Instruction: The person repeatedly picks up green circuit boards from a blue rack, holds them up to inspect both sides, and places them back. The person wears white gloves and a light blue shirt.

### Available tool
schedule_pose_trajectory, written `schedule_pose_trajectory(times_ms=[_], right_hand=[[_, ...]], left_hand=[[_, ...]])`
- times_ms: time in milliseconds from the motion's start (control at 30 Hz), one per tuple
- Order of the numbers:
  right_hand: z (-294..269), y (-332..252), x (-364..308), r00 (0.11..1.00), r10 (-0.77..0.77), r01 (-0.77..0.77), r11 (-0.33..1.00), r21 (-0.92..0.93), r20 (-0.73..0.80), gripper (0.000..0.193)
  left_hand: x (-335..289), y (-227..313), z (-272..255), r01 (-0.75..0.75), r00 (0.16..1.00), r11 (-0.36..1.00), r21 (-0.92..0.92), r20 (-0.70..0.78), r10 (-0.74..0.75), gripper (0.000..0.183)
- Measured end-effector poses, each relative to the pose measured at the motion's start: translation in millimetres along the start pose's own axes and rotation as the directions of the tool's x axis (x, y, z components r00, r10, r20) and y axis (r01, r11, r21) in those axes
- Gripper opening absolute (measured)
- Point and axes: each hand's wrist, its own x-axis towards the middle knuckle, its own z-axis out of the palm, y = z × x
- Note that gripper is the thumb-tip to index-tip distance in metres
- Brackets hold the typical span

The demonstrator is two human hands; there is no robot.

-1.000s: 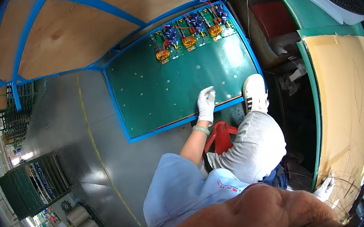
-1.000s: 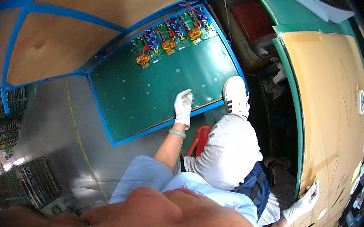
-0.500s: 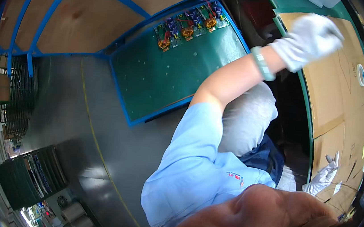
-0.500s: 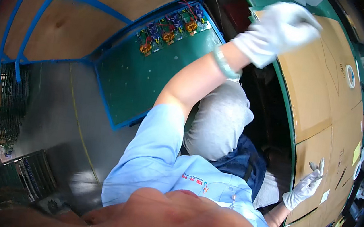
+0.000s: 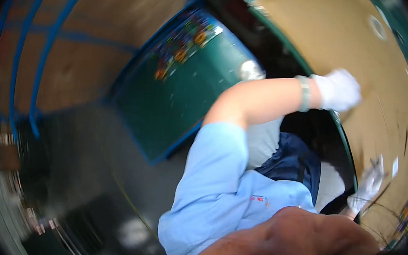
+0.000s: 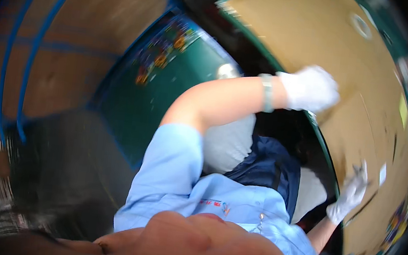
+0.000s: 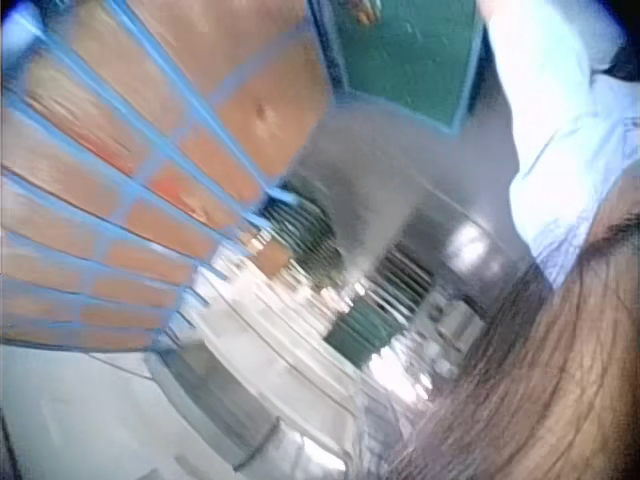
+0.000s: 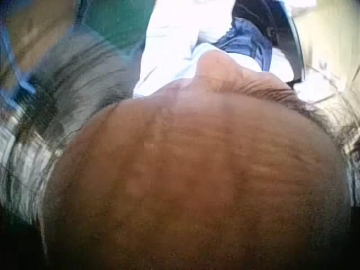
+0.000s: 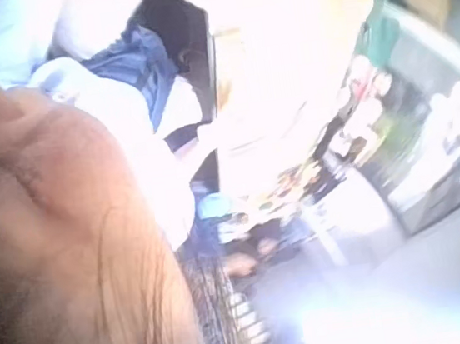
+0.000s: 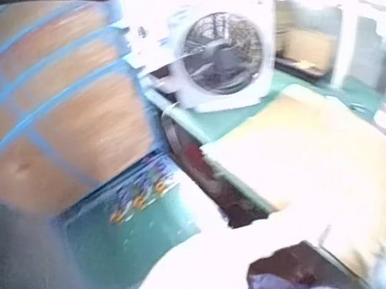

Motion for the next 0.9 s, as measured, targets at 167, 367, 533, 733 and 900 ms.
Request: schedule_pose_trajectory(times_ms=[167, 367, 533, 733, 900], right_hand=[[0.3, -37.9, 31.8, 0.988, -0.146, 0.124, 0.952, -0.280, -0.058, 0.030], [-79.4, -8.4, 68.2, 0.966, -0.207, 0.078, 0.804, -0.590, -0.154, 0.026], [-153.7, 18.8, 88.7, 0.961, 0.017, -0.169, 0.830, -0.531, -0.278, 0.032], [-225.6, 54.7, 87.2, 0.922, 0.085, -0.306, 0.758, -0.576, -0.378, 0.042], [-295.0, 94.4, 93.3, 0.828, 0.249, -0.489, 0.759, -0.430, -0.503, 0.037]], left_hand=[[-9.2, -16.0, 2.1, 0.099, 0.995, 0.995, -0.015, -0.004, -0.099, 0.019], [-5.0, -5.6, 4.3, 0.065, 0.989, 0.986, -0.156, -0.121, -0.085, 0.023], [1.1, -8.1, -0.3, 0.216, 0.953, 0.958, -0.189, -0.172, -0.248, 0.022], [2.6, -18.0, 14.0, 0.319, 0.932, 0.933, -0.165, -0.124, -0.341, 0.019], [4.9, -31.6, 36.8, 0.545, 0.805, 0.765, -0.345, -0.040, -0.592, 0.020]])
